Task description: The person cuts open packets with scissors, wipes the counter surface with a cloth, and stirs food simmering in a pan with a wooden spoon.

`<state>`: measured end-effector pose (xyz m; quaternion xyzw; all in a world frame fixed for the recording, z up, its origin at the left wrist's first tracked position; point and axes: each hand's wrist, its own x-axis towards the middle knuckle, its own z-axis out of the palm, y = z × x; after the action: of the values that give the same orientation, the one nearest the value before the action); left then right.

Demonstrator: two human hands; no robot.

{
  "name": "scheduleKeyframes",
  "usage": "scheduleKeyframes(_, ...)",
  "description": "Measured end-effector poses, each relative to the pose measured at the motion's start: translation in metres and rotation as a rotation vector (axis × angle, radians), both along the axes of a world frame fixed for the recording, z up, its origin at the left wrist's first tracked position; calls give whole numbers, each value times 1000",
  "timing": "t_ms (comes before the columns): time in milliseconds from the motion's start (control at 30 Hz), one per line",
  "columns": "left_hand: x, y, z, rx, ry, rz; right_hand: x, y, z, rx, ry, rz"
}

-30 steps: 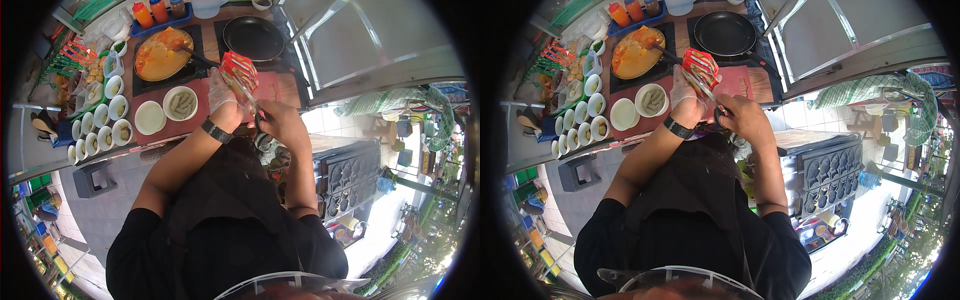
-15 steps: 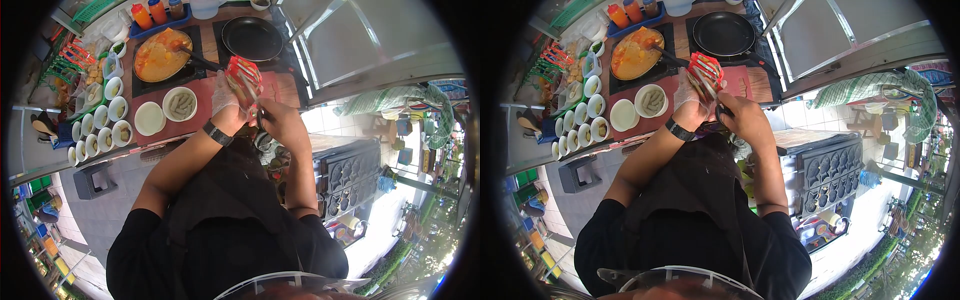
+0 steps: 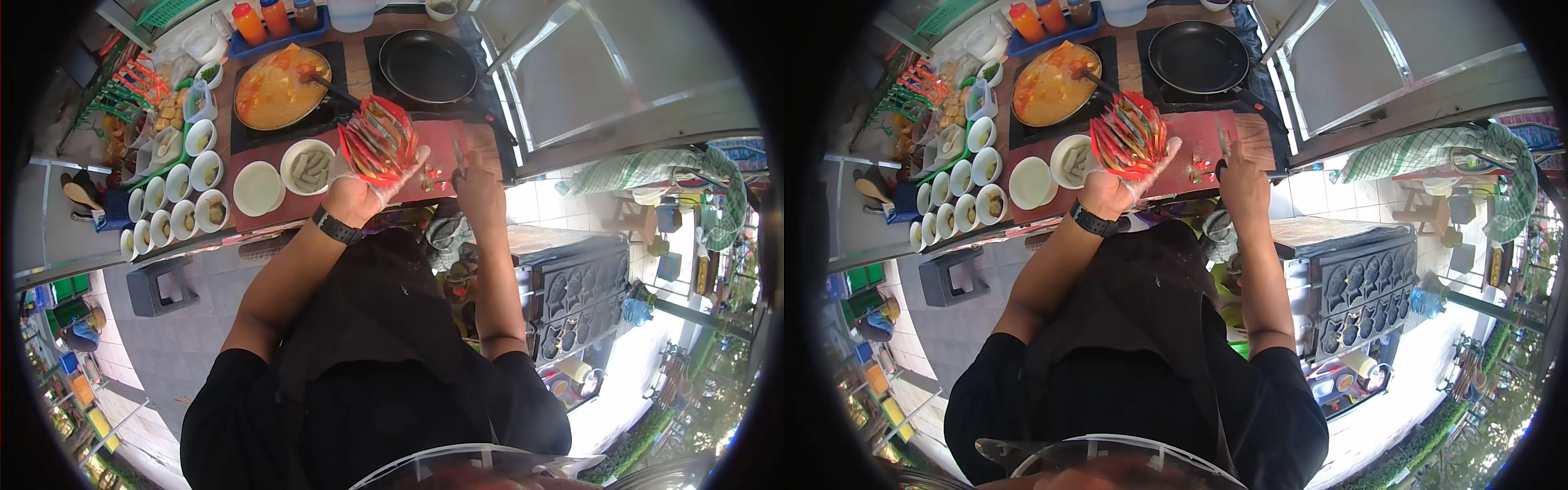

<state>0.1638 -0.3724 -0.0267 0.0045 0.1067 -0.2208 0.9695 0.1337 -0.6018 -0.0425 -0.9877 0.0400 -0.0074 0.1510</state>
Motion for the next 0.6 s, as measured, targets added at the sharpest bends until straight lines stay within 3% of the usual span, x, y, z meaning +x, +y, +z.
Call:
scheduleKeyframes(167, -14, 16, 9, -82, -35, -9, 25, 2, -42, -251, -58, 17)
scheduleKeyframes(267, -21, 27, 15, -98, -69, 9, 31, 0, -66, -268, -16, 70)
scheduleKeyframes(400, -32, 46, 28, -6, 25, 28, 27, 5, -59, -319, 52, 110)
scheduleKeyframes(467, -37, 60, 24, -79, -7, 52, 27, 3, -49, -191, -249, 269)
scheduleKeyframes(533, -42, 71, 26, -40, 13, 88, 15, 44, 31, 548, -77, 90)
scheduleKeyframes(600, -49, 87, 25, -6, -46, 102, -3, 83, 82, 856, -169, 364)
